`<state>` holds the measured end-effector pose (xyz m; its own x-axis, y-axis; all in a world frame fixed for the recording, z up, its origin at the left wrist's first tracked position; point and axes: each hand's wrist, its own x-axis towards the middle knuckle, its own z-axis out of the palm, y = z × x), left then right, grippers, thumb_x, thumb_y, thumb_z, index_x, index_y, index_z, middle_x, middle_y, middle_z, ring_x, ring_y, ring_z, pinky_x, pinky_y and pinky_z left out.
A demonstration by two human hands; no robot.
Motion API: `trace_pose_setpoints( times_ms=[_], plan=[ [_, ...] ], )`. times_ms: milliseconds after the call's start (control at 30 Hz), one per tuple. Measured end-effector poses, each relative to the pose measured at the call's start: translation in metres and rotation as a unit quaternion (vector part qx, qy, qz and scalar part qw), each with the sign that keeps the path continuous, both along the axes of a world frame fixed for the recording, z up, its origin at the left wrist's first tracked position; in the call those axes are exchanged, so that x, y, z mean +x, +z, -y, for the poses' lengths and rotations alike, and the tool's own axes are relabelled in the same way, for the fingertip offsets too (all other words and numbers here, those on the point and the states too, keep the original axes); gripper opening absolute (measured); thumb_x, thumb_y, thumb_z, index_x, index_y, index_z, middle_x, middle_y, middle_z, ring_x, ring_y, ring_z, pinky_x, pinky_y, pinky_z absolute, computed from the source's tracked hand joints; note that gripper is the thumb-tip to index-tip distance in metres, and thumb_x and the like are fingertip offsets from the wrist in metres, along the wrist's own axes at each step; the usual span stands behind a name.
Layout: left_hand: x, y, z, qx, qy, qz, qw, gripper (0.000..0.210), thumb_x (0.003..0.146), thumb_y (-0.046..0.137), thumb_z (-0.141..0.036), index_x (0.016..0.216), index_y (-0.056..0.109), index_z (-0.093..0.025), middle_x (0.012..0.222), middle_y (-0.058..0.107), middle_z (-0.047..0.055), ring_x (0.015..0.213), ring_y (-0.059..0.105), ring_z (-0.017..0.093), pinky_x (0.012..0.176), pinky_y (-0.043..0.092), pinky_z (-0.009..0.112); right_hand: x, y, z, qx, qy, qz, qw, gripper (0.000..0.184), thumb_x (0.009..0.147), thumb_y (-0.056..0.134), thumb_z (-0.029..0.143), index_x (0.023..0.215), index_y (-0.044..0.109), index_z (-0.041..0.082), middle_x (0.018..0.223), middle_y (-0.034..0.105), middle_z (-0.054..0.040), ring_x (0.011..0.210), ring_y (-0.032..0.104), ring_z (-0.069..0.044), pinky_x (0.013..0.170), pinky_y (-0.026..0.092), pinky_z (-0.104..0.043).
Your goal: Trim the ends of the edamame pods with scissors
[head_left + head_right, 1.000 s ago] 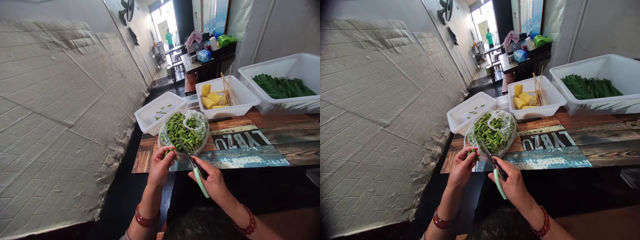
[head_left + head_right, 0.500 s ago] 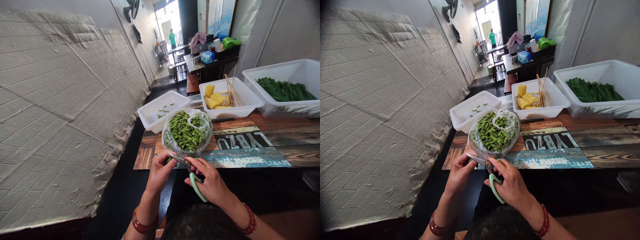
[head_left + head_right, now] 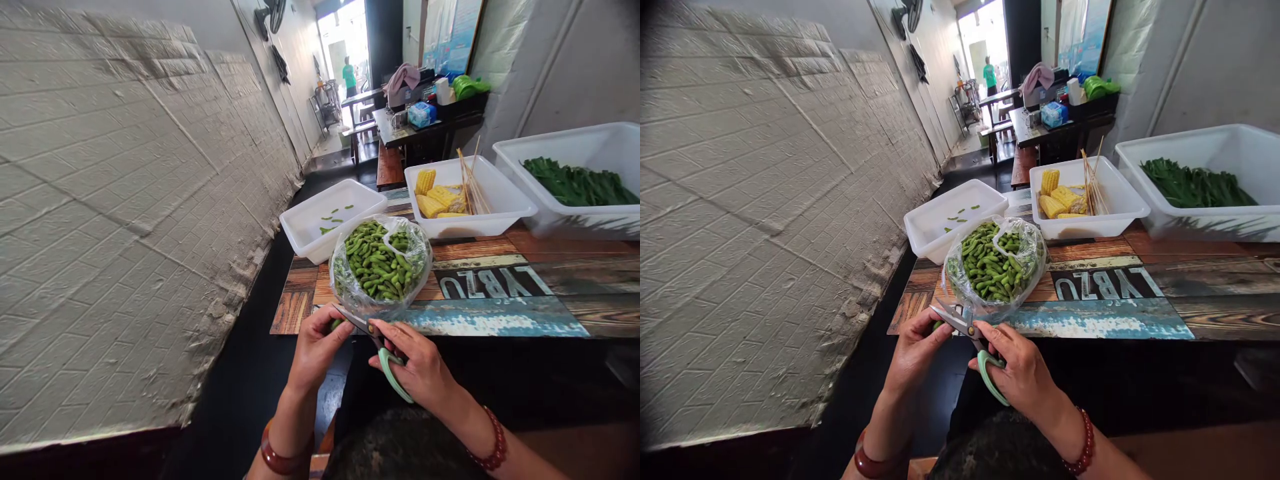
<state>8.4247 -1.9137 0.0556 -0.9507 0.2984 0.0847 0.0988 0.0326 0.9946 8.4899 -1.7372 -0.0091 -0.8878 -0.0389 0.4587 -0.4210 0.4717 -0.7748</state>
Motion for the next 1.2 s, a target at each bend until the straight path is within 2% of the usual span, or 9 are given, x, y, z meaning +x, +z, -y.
trace_pose_setpoints(
  times_ms=[100, 233, 367, 467, 533, 633, 833, 1200],
  plan=[
    [0.001, -0.002, 0.002, 0.008, 0.02, -0.002, 1.0, 0.016, 0.076, 0.076, -0.032, 0.076, 0.07, -0.017, 0.075, 0.062, 0.003, 0.072, 0.052, 0.015, 0.069, 0.041, 0.025, -0.001, -0.004, 0.003, -0.029, -0.005, 0.012, 1.0, 0.046, 0.087, 0.067, 0.031, 0.131, 0.058, 0.023, 0.098, 0.069, -0.0076, 0.073, 0.065, -0.017, 0.072, 0.059, -0.03],
    [0.001, -0.004, 0.003, 0.033, 0.044, 0.017, 0.998, 0.019, 0.071, 0.079, -0.03, 0.076, 0.066, -0.017, 0.075, 0.058, 0.001, 0.073, 0.05, 0.014, 0.066, 0.04, 0.024, -0.002, -0.003, 0.004, -0.062, -0.039, 0.029, 0.997, 0.043, 0.085, 0.067, 0.032, 0.127, 0.062, 0.023, 0.097, 0.072, -0.0076, 0.078, 0.069, -0.02, 0.073, 0.06, -0.031],
    [-0.001, -0.004, 0.0, 0.131, 0.081, 0.086, 0.984, 0.023, 0.07, 0.08, -0.031, 0.079, 0.063, -0.018, 0.08, 0.056, 0.0, 0.064, 0.047, 0.008, 0.054, 0.037, 0.019, -0.001, 0.0, 0.005, -0.07, -0.043, 0.048, 0.995, 0.045, 0.081, 0.069, 0.029, 0.126, 0.063, 0.022, 0.095, 0.07, -0.0065, 0.078, 0.068, -0.019, 0.068, 0.06, -0.029],
    [-0.003, -0.003, -0.002, 0.204, 0.099, 0.144, 0.963, 0.027, 0.07, 0.081, -0.029, 0.081, 0.06, -0.017, 0.086, 0.057, 0.0, 0.062, 0.049, 0.005, 0.053, 0.037, 0.016, 0.0, -0.003, 0.007, -0.087, -0.049, 0.068, 0.993, 0.043, 0.08, 0.069, 0.027, 0.123, 0.064, 0.021, 0.096, 0.069, -0.0064, 0.079, 0.068, -0.019, 0.065, 0.059, -0.027],
    [-0.004, -0.001, -0.004, 0.227, 0.099, 0.159, 0.956, 0.029, 0.069, 0.081, -0.028, 0.08, 0.058, -0.017, 0.088, 0.059, 0.001, 0.062, 0.051, 0.005, 0.053, 0.038, 0.016, 0.0, -0.005, 0.007, -0.091, -0.044, 0.079, 0.992, 0.045, 0.08, 0.069, 0.025, 0.124, 0.063, 0.021, 0.096, 0.069, -0.0065, 0.08, 0.068, -0.019, 0.065, 0.059, -0.027],
    [-0.004, 0.0, -0.006, 0.234, 0.099, 0.155, 0.955, 0.03, 0.07, 0.081, -0.028, 0.08, 0.056, -0.017, 0.087, 0.061, 0.001, 0.063, 0.053, 0.006, 0.051, 0.038, 0.016, 0.0, -0.007, 0.008, -0.082, -0.028, 0.09, 0.992, 0.049, 0.079, 0.069, 0.024, 0.128, 0.062, 0.023, 0.095, 0.068, -0.005, 0.079, 0.066, -0.018, 0.068, 0.059, -0.027],
    [-0.002, -0.003, -0.01, 0.227, 0.099, 0.17, 0.954, 0.031, 0.066, 0.083, -0.027, 0.078, 0.056, -0.017, 0.086, 0.06, -0.001, 0.063, 0.052, 0.004, 0.059, 0.045, 0.015, -0.001, -0.009, 0.007, -0.066, -0.015, 0.089, 0.994, 0.053, 0.078, 0.07, 0.023, 0.13, 0.06, 0.025, 0.093, 0.065, -0.004, 0.076, 0.064, -0.016, 0.068, 0.059, -0.027],
    [-0.001, -0.009, -0.013, 0.231, 0.104, 0.185, 0.95, 0.03, 0.063, 0.084, -0.023, 0.075, 0.057, -0.016, 0.083, 0.057, -0.001, 0.061, 0.047, 0.004, 0.053, 0.04, 0.014, -0.002, -0.005, 0.008, -0.073, -0.013, 0.063, 0.995, 0.056, 0.077, 0.073, 0.018, 0.131, 0.059, 0.027, 0.092, 0.062, -0.0023, 0.074, 0.061, -0.015, 0.065, 0.057, -0.025]
  ],
)
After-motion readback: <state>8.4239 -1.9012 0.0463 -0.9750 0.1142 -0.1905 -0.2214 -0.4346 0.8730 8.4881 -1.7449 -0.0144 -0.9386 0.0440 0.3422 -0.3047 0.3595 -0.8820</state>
